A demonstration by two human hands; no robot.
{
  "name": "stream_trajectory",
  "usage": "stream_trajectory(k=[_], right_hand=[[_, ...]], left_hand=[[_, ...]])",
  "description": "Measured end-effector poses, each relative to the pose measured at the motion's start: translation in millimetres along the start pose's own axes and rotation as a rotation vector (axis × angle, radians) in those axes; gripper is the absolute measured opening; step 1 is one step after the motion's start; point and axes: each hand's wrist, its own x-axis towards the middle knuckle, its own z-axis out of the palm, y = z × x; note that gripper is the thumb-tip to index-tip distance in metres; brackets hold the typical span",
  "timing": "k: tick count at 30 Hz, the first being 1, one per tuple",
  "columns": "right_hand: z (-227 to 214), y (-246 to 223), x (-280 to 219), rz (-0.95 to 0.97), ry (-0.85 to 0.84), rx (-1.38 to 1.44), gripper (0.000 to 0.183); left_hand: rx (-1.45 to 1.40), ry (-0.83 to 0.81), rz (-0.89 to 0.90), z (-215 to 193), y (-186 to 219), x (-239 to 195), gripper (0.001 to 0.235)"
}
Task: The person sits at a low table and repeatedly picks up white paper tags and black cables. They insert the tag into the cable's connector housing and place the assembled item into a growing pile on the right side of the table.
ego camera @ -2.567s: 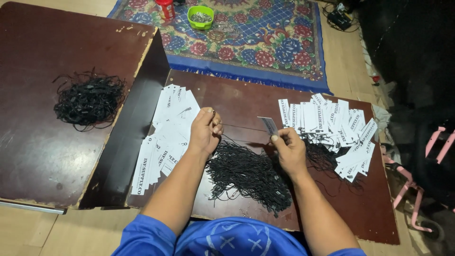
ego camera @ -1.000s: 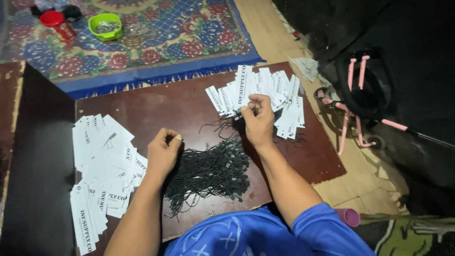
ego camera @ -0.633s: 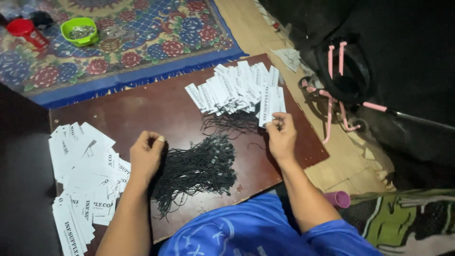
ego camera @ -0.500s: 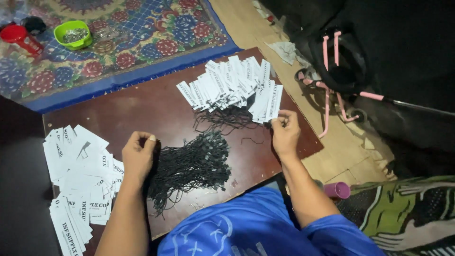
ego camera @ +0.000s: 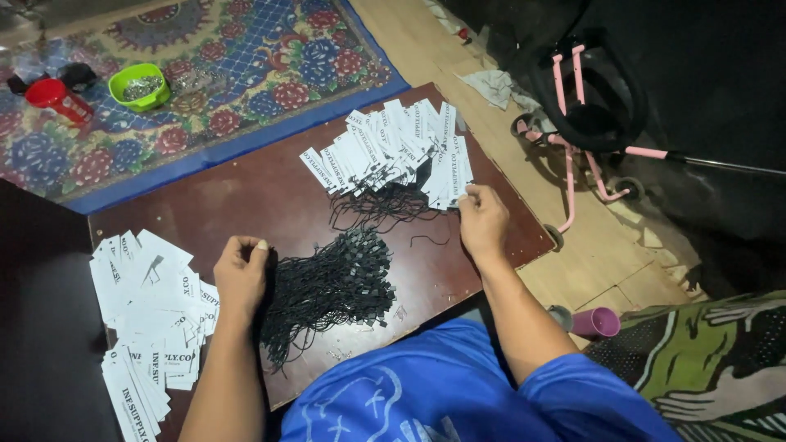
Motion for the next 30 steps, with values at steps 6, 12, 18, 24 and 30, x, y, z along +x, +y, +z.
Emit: stream_trajectory(k=[6,12,18,24,30], right_hand=[[-6,-4,1,-0.008,0.004,-0.005,0.018],[-2,4,-1,-0.037,0.104,0.209,0.021],[-7,-41,-12,-0.34,-0.037,0.163,0.02],[19,-105,-23,-0.485,-0.377,0.255,0.014],[68,-144,-19,-0.651,-0.66,0.22,0.014]], left_hand=[[0.011,-0.022,0.005,-2,-3,1,0.015],[0.021,-0.042,0.021,-1,1,1,0.015],[0.006,-0.043,0.066,2,-2,6,0.018],[0.013,-0.03,0.029,6,-7,8,0.016],[-0.002,-0.018,0.036,5,-3,7,0.017]])
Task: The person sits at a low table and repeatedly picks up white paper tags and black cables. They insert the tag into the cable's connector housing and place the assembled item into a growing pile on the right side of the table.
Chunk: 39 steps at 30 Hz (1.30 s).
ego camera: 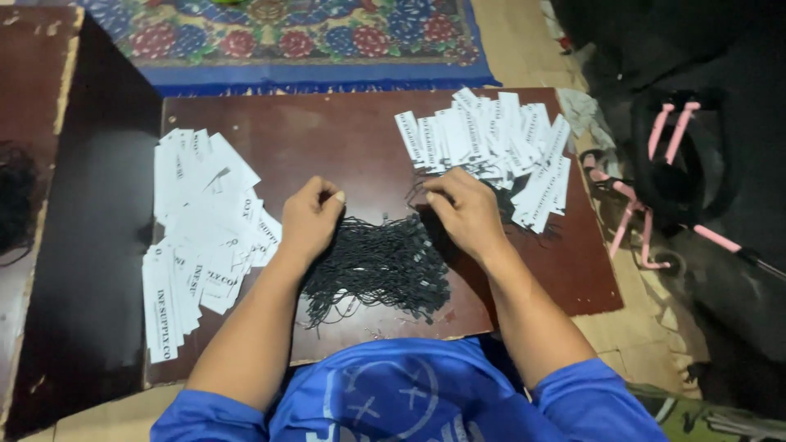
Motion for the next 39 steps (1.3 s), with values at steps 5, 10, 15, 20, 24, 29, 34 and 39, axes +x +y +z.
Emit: stream_trajectory(k=[5,10,15,20,24,29,34,39], right_hand=[[33,2,20,-0.124,-0.274,-0.01,0.007],[55,16,12,-0.233,-0.339,-0.076,0.006],[62,23,8,-0.312,-0.416,-0.232,0.006],[69,36,8,-0.323,-0.453,-0.277,0.013],[77,54,3,-0.336,-0.428,-0.286,0.021],[72,42,-1,-0.353,-0.18,-0.071,0.007],[70,19,-1,-0.364,0.0,0.093,0.004],[71,29,0,-0.309,0.023,0.1,0.01]], left_hand=[[-0.023,-0.005,-0.023,-1,2,-2,0.015],[-0.036,-0.004,-0.031,-1,4,-4,0.013],[-0.011,-0.004,0.014,0,5,-5,0.013],[0.01,0.018,0.04,-2,10,-9,0.015],[0.052,0.004,0.092,-1,11,-7,0.016],[0.099,0.091,0.548,12,8,-13,0.019],[0.117,-0.073,0.56,26,17,-24,0.038],[0.082,-0.049,0.476,33,-3,-14,0.011]])
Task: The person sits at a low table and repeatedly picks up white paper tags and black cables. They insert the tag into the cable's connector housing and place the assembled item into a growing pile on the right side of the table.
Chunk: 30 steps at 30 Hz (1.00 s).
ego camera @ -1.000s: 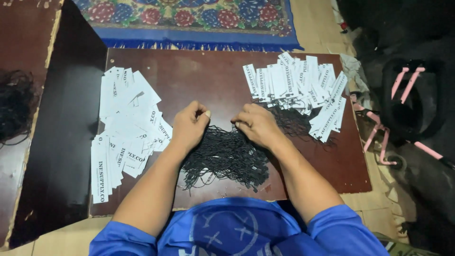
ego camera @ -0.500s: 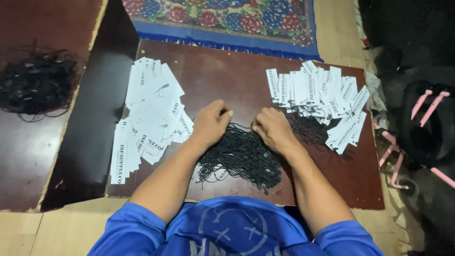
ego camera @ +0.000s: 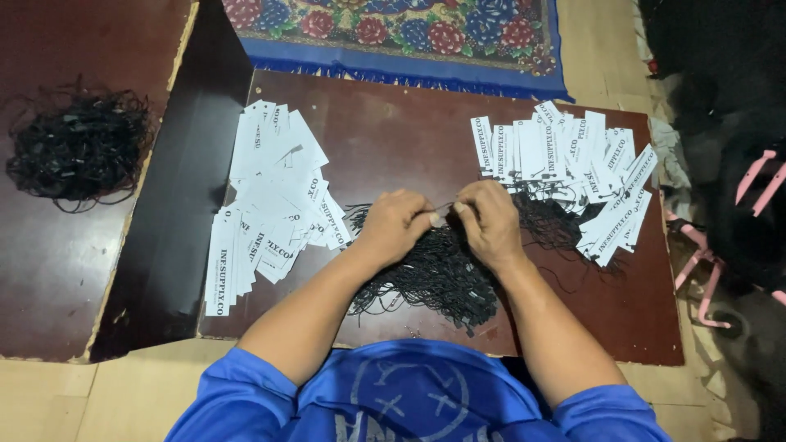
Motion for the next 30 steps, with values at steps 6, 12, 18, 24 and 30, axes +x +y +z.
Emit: stream_trajectory(k=[6,12,18,24,30], right_hand=[[-11,2,3,0.108,-0.022,-0.04,0.008],[-19,13,1,0.173,0.01,-0.059,0.007],[-21,14,1,0.199,0.017,-0.122,0.007],[-27,16,1,0.237,0.096,-0.194,0.006],[-20,22,-2,0.219,0.075,-0.18,0.005]], left_hand=[[-0.271,0.148,-0.298,-29,7,4,0.009],[-0.233,0.233,-0.463,-46,10,11,0.008],[-0.135,0.238,-0.546,-52,4,14,0.011],[0.027,0.267,-0.56,-59,5,15,0.012],[-0.044,0.233,-0.488,-48,-2,14,0.009]])
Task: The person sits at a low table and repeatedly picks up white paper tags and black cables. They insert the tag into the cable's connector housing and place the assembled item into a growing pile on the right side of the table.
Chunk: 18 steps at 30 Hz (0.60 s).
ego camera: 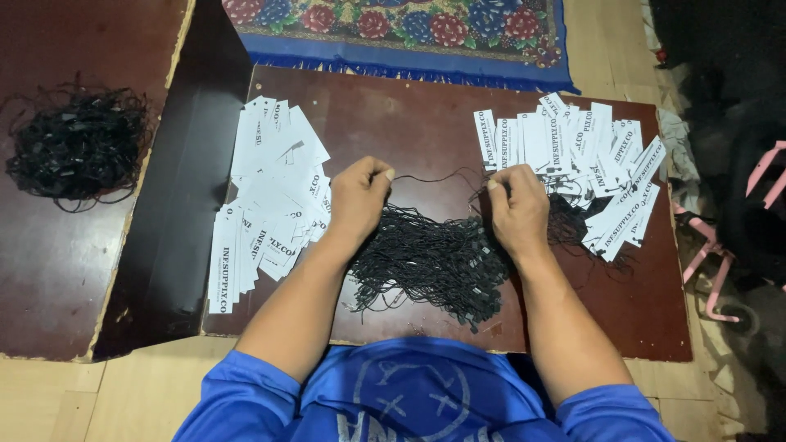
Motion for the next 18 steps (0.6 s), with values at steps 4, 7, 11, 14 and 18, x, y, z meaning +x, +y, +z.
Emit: stream_trajectory(k=[4,7,11,14,18], right_hand=[[0,-10,1,-0.001,0.007,0.046,0.005],[16,-10,-7,-0.174,-0.002,0.158,0.009],[15,-46,-5,-0.292,-0.009,0.162,0.009],[12,-40,2,-0.293,0.017,0.164,0.011],[5,-16,6,-0.152,0.09,0.132,0.011]], left_hand=[[0.091,0.014,0.149,7,-1,-3,0.01],[0.034,0.011,0.536,16,-1,-9,0.044],[0.021,-0.208,0.63,39,-6,-24,0.039],[0.049,-0.207,0.556,46,-20,-20,0.015],[-0.076,-0.103,0.33,29,-15,-11,0.008]])
